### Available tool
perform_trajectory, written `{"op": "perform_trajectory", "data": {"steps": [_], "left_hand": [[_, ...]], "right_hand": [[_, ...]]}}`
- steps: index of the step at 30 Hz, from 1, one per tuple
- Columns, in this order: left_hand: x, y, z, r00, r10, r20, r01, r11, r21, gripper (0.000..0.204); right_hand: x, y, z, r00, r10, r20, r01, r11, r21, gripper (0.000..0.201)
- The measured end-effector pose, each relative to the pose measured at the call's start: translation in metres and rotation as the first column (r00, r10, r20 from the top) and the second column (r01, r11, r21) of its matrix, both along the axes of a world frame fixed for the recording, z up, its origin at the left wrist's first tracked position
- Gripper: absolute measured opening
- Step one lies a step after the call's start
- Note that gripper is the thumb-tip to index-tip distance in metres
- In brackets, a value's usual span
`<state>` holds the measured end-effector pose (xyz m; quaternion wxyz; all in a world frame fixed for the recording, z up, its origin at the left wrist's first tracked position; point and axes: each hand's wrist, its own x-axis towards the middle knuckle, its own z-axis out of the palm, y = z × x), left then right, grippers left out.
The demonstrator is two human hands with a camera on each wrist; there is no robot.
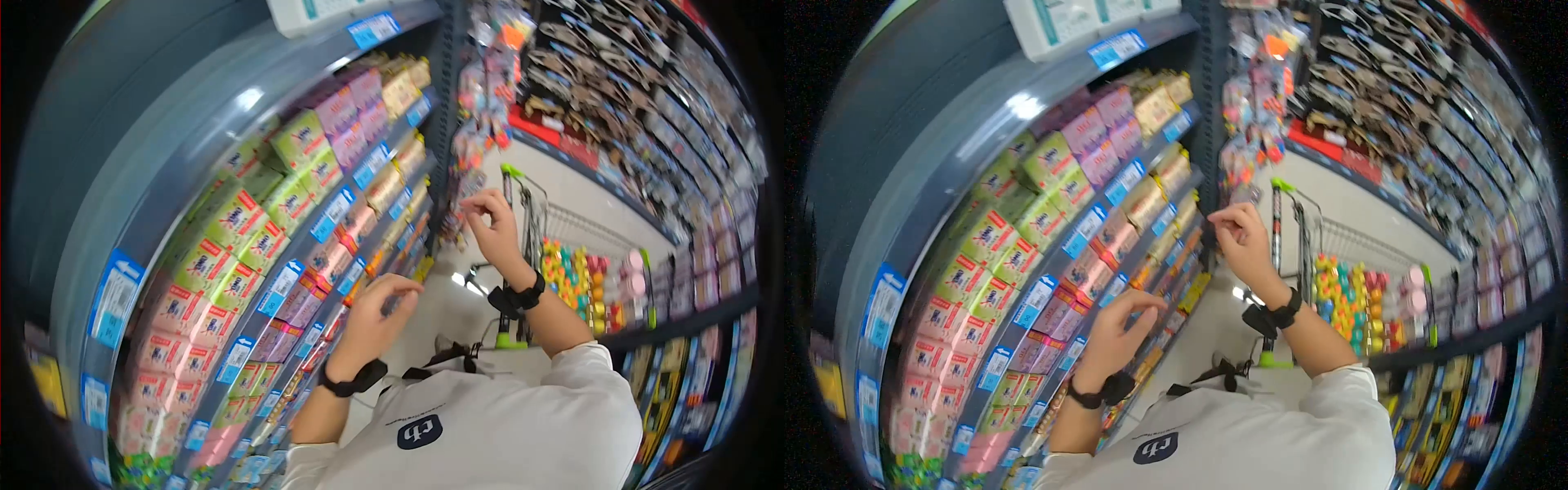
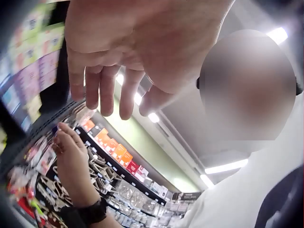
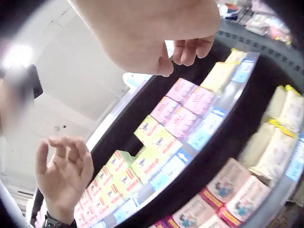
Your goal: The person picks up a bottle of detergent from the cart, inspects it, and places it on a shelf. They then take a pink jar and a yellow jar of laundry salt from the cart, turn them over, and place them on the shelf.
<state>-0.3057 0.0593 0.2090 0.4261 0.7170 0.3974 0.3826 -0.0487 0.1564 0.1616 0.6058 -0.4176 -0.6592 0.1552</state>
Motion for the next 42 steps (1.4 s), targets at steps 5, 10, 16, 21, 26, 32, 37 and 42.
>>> {"op": "perform_trajectory", "data": {"steps": [5, 10, 16, 21, 26, 32, 37, 42], "left_hand": [[0.018, 0.012, -0.156, 0.987, -0.109, 0.115, 0.144, 0.919, -0.367, 0.018], [0.073, -0.007, -0.214, 0.950, -0.309, 0.052, 0.296, 0.831, -0.471, 0.029], [0.144, -0.018, -0.249, 0.957, -0.275, 0.088, 0.260, 0.687, -0.679, 0.049], [0.190, -0.033, -0.250, 0.929, -0.321, 0.183, 0.353, 0.629, -0.693, 0.053], [0.182, -0.040, -0.268, 0.927, -0.322, 0.194, 0.371, 0.693, -0.619, 0.043], [0.162, -0.026, -0.258, 0.944, -0.204, 0.259, 0.330, 0.570, -0.752, 0.037], [0.188, 0.040, -0.250, 0.983, -0.180, 0.049, 0.181, 0.859, -0.479, 0.039], [0.225, 0.111, -0.194, 0.795, -0.206, -0.570, 0.568, 0.583, 0.581, 0.074]], "right_hand": [[0.053, -0.107, -0.054, 0.951, -0.304, -0.049, 0.264, 0.886, -0.380, 0.013], [0.082, -0.180, -0.054, 0.805, -0.488, -0.336, 0.331, 0.841, -0.429, 0.012], [0.077, -0.212, -0.049, 0.811, -0.379, -0.446, 0.368, 0.923, -0.115, 0.014], [0.061, -0.183, -0.038, 0.910, -0.117, -0.398, 0.146, 0.988, 0.044, 0.016], [0.042, -0.162, -0.057, 0.967, -0.002, -0.256, -0.002, 1.000, -0.013, 0.015], [0.046, -0.194, -0.126, 0.944, -0.191, 0.267, 0.263, 0.928, -0.264, 0.025], [0.042, -0.211, -0.160, 0.707, -0.447, 0.548, 0.573, 0.817, -0.071, 0.055], [0.031, -0.216, -0.177, 0.760, -0.255, 0.598, 0.595, 0.644, -0.481, 0.076]]}}
